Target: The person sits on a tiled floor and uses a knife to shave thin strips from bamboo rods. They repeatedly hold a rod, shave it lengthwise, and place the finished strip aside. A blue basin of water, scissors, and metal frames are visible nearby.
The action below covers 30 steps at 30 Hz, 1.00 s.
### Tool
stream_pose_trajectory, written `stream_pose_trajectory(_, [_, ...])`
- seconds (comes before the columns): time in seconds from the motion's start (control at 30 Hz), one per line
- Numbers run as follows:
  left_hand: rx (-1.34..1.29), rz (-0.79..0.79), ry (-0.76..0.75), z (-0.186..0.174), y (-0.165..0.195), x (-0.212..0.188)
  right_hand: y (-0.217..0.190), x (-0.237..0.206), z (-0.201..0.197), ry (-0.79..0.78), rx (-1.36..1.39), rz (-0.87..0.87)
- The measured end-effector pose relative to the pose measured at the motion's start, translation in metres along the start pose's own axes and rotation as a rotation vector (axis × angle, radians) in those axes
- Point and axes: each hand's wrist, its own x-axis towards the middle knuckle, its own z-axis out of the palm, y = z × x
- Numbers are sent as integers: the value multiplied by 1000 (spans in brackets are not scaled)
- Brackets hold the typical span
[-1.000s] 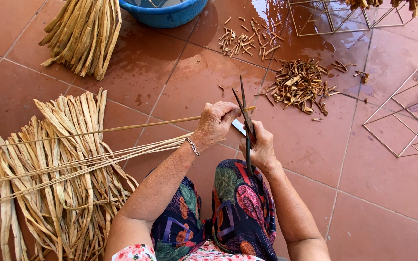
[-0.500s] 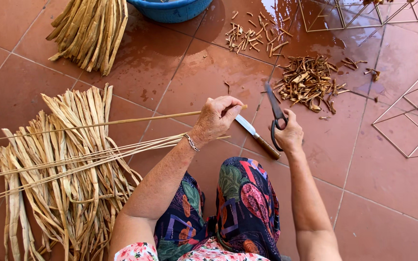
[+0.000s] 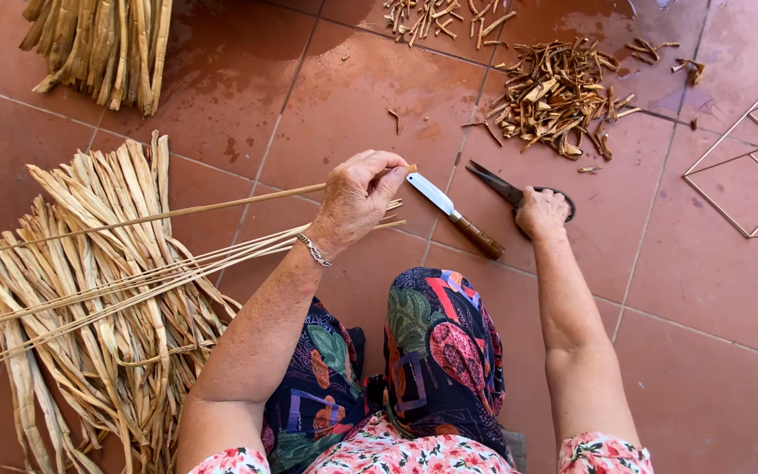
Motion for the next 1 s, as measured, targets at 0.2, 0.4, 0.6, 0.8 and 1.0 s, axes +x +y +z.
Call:
stream_pose_trajectory(0.2, [-139,-161,-26,5,-5,2,-58,-14,17,199,369,-317])
stream_pose_trajectory(0.4, [-279,-219,-41,6,-8,2,-86,-27,39,125,245,-275])
stream_pose_trajectory(0.6, [-170,-159,-39,-8,-1,-6,-77,-34,19,160,680,-161])
stream_pose_trajectory(0.8, [-282,-139,-30,-21,19,-20,-91,-92,-67,-137,1871,-173])
stream_pose_trajectory(1.0, [-280,-8,-62,-37,48,-45,-117,-173,-123,-409,2141,-544])
